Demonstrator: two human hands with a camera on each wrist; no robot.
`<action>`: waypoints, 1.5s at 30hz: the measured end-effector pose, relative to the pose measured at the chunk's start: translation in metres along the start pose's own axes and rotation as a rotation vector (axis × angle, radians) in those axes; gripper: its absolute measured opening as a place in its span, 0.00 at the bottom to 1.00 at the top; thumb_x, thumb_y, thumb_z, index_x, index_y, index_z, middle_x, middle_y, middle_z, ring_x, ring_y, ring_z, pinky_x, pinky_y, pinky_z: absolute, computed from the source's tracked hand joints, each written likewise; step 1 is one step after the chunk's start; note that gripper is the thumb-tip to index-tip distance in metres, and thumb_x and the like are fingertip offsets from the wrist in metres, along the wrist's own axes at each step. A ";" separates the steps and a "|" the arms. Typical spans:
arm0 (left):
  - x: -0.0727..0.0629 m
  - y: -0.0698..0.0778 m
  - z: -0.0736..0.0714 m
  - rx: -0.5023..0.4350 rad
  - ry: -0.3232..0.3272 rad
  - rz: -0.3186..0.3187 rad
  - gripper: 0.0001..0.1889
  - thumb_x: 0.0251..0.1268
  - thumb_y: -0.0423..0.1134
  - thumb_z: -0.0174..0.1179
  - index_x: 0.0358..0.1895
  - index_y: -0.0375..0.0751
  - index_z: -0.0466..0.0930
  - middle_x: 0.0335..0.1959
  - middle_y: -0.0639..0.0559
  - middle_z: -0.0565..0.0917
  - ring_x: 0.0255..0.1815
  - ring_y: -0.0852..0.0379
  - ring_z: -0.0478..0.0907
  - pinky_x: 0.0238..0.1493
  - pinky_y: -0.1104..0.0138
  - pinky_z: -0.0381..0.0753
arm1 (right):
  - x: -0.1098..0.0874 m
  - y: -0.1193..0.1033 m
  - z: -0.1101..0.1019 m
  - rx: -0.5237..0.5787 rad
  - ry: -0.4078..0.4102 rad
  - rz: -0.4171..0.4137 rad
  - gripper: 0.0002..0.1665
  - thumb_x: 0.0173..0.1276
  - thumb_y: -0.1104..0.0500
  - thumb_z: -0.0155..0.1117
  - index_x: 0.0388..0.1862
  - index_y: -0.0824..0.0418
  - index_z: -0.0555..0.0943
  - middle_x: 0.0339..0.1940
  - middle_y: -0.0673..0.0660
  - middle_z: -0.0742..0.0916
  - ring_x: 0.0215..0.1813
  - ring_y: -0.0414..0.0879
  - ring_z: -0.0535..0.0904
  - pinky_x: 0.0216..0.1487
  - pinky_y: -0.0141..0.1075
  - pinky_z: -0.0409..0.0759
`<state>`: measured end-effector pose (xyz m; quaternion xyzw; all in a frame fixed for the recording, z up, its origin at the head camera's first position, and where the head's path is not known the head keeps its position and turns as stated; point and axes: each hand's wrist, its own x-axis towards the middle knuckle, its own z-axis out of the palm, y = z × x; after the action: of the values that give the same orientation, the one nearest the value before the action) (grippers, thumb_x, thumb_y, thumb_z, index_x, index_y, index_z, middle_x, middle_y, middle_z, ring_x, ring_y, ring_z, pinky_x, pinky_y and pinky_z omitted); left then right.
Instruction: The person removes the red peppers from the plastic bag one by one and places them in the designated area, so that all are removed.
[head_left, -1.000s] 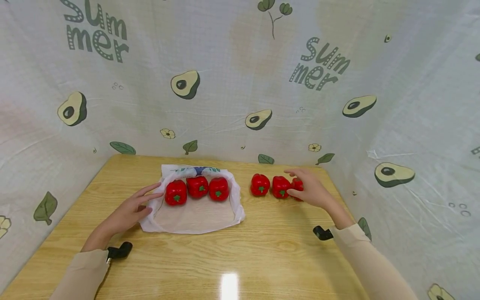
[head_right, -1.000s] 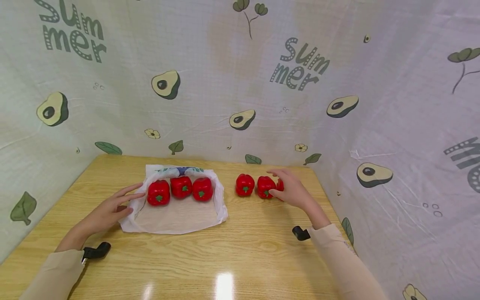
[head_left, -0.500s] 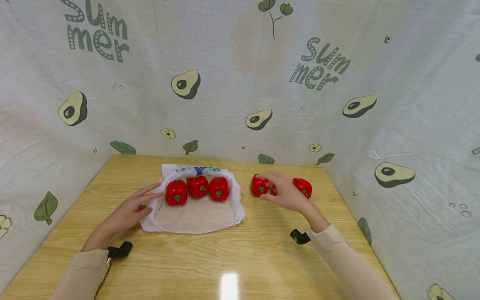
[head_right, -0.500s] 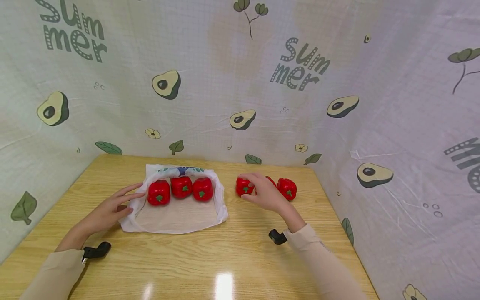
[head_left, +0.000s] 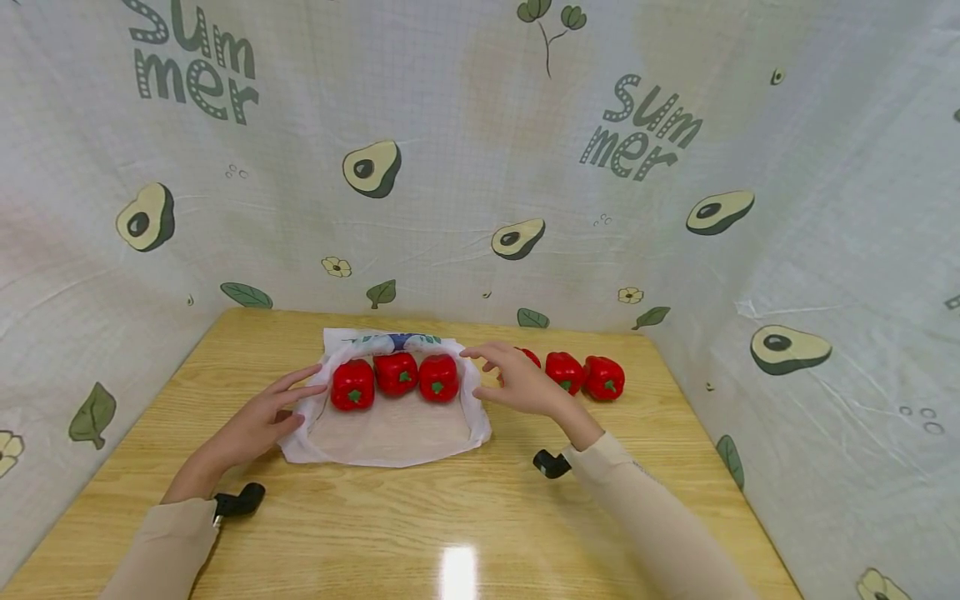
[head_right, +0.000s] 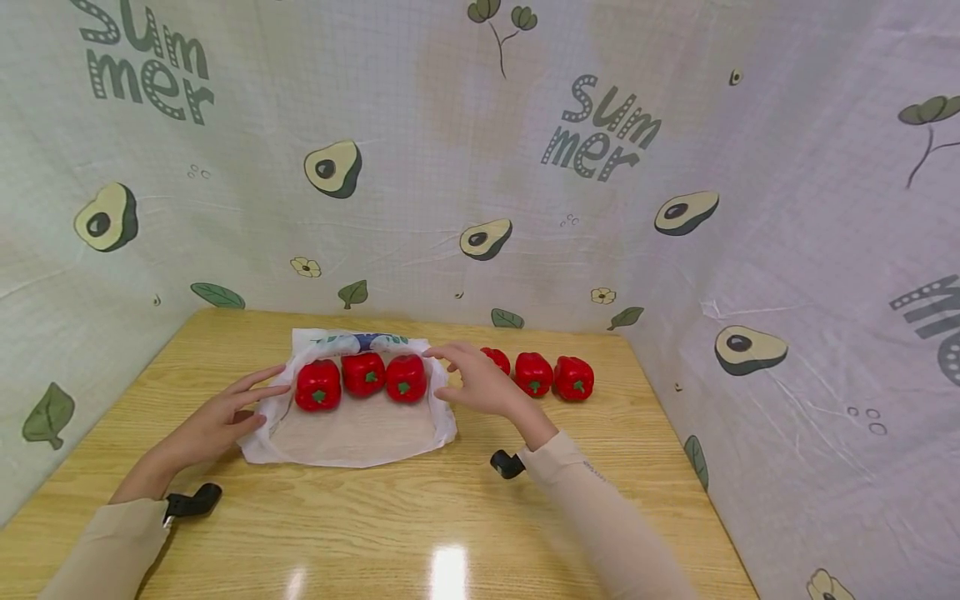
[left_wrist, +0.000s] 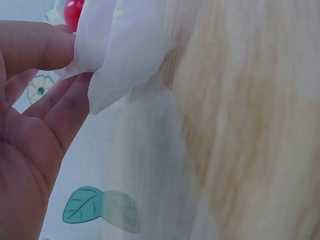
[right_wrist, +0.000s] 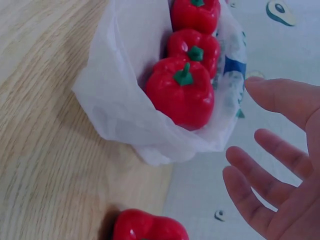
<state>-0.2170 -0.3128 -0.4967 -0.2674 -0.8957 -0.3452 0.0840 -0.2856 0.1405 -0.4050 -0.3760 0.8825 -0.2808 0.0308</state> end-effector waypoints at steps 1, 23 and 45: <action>0.000 0.000 0.000 -0.001 0.002 0.001 0.31 0.66 0.19 0.66 0.72 0.41 0.79 0.82 0.39 0.65 0.77 0.44 0.64 0.58 0.83 0.73 | 0.003 -0.001 0.001 0.006 -0.007 0.000 0.37 0.71 0.60 0.76 0.76 0.58 0.75 0.72 0.61 0.79 0.60 0.58 0.83 0.56 0.56 0.86; -0.001 -0.002 0.000 -0.001 0.003 0.002 0.32 0.66 0.19 0.66 0.73 0.42 0.79 0.83 0.40 0.65 0.78 0.45 0.64 0.58 0.84 0.71 | 0.060 -0.001 0.022 -0.122 -0.192 0.068 0.36 0.71 0.61 0.75 0.77 0.52 0.76 0.68 0.57 0.81 0.56 0.55 0.82 0.53 0.38 0.85; 0.000 -0.001 0.001 -0.002 0.000 0.002 0.31 0.66 0.19 0.66 0.72 0.41 0.79 0.82 0.40 0.65 0.75 0.34 0.65 0.58 0.83 0.73 | 0.082 -0.002 0.037 -0.268 -0.309 0.084 0.38 0.74 0.59 0.73 0.81 0.49 0.72 0.79 0.54 0.74 0.76 0.52 0.72 0.73 0.48 0.77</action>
<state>-0.2176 -0.3130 -0.4979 -0.2682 -0.8952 -0.3458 0.0838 -0.3332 0.0665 -0.4220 -0.3783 0.9116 -0.0982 0.1273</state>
